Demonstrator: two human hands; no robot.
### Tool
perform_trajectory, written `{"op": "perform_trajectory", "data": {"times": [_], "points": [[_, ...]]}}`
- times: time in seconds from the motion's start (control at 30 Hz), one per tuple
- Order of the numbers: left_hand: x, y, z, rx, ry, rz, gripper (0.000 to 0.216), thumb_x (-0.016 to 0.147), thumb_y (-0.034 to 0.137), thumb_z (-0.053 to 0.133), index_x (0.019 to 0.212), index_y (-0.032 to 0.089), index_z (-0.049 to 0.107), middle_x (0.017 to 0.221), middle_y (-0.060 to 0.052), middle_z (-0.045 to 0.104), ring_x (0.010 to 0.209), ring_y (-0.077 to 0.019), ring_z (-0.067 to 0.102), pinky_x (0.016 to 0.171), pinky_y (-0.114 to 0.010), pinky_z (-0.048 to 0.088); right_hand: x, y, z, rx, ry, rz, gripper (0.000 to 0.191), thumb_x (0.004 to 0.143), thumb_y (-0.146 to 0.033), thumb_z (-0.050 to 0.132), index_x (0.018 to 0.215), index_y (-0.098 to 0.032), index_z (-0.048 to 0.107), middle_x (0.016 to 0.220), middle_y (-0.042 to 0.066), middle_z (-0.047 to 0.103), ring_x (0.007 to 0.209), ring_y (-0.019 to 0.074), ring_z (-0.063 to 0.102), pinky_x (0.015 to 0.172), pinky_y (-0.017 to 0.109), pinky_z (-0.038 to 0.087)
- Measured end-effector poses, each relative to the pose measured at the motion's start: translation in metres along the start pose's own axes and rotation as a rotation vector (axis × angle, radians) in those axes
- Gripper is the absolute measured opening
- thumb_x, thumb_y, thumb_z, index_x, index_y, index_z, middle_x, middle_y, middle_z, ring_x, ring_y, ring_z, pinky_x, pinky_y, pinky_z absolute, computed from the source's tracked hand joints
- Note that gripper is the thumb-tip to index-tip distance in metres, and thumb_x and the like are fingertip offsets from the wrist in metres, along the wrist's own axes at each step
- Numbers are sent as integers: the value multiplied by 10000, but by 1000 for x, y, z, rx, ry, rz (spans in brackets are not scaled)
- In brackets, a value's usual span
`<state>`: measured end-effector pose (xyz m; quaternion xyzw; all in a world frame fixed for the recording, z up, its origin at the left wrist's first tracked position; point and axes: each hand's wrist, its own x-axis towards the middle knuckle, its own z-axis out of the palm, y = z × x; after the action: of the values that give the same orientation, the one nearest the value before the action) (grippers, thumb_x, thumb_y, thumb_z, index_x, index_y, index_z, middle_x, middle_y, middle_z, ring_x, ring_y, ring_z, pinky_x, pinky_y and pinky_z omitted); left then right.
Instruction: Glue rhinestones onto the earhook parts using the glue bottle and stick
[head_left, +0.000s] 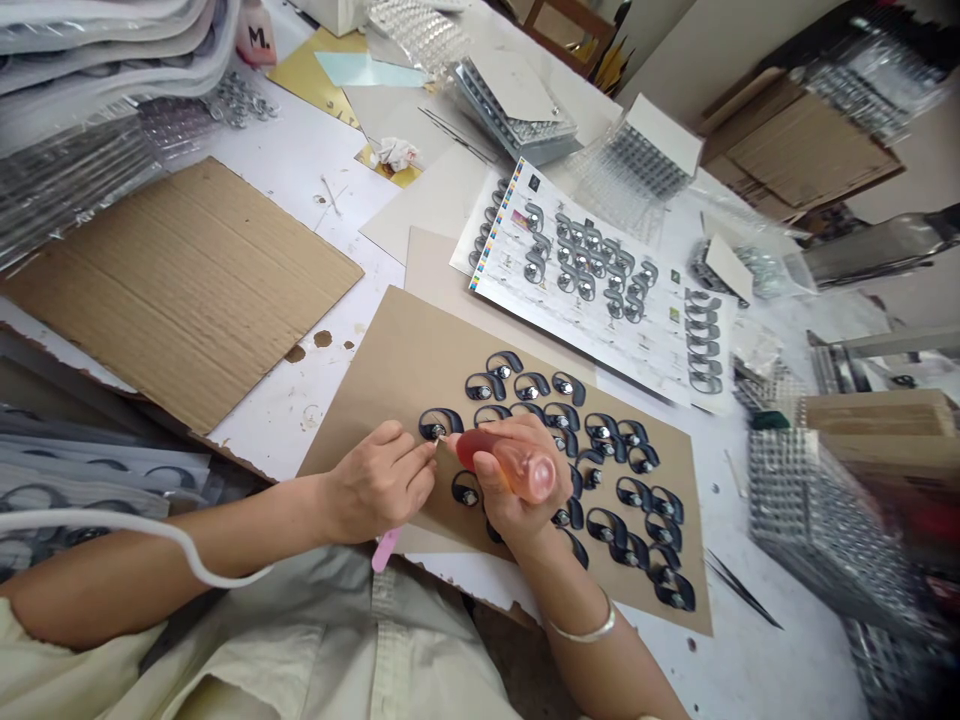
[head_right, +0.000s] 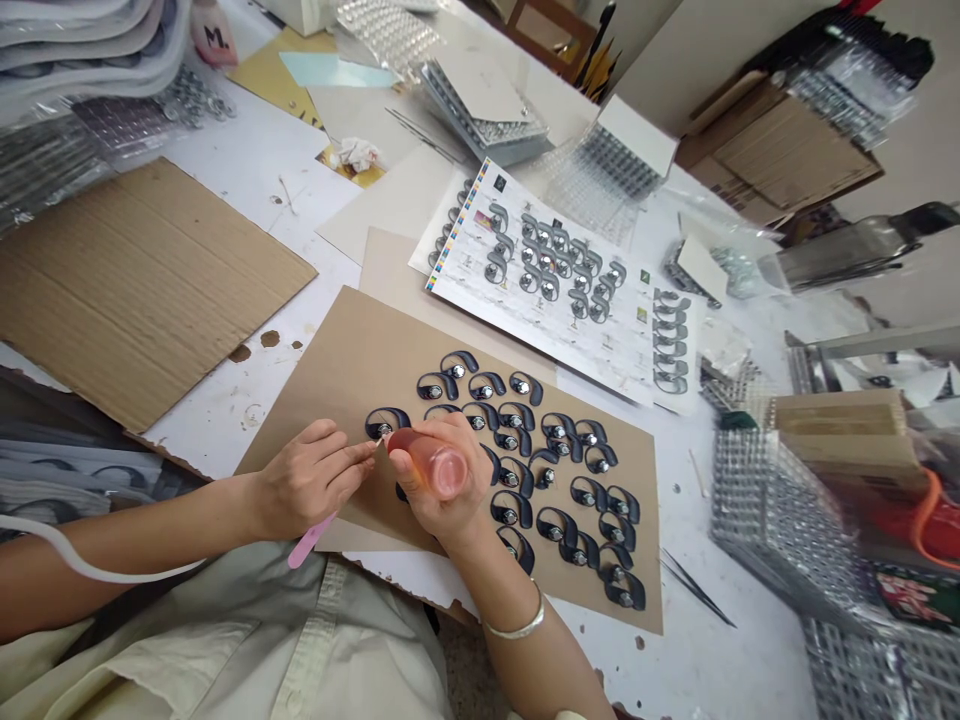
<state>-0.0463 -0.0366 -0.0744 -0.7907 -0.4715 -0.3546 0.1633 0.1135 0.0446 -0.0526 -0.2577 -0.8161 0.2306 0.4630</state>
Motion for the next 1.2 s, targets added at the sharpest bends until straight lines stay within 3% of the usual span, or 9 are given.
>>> {"op": "perform_trajectory", "data": {"times": [1.2], "points": [[0, 0, -1, -31, 4, -12, 218, 868, 67, 525, 662, 108, 585, 786, -119, 695, 580, -150, 459, 581, -324, 337, -3, 6, 2, -23, 51, 4, 195, 770, -258, 666, 948, -201, 607, 795, 54, 649, 680, 192, 600, 565, 354, 505]]}}
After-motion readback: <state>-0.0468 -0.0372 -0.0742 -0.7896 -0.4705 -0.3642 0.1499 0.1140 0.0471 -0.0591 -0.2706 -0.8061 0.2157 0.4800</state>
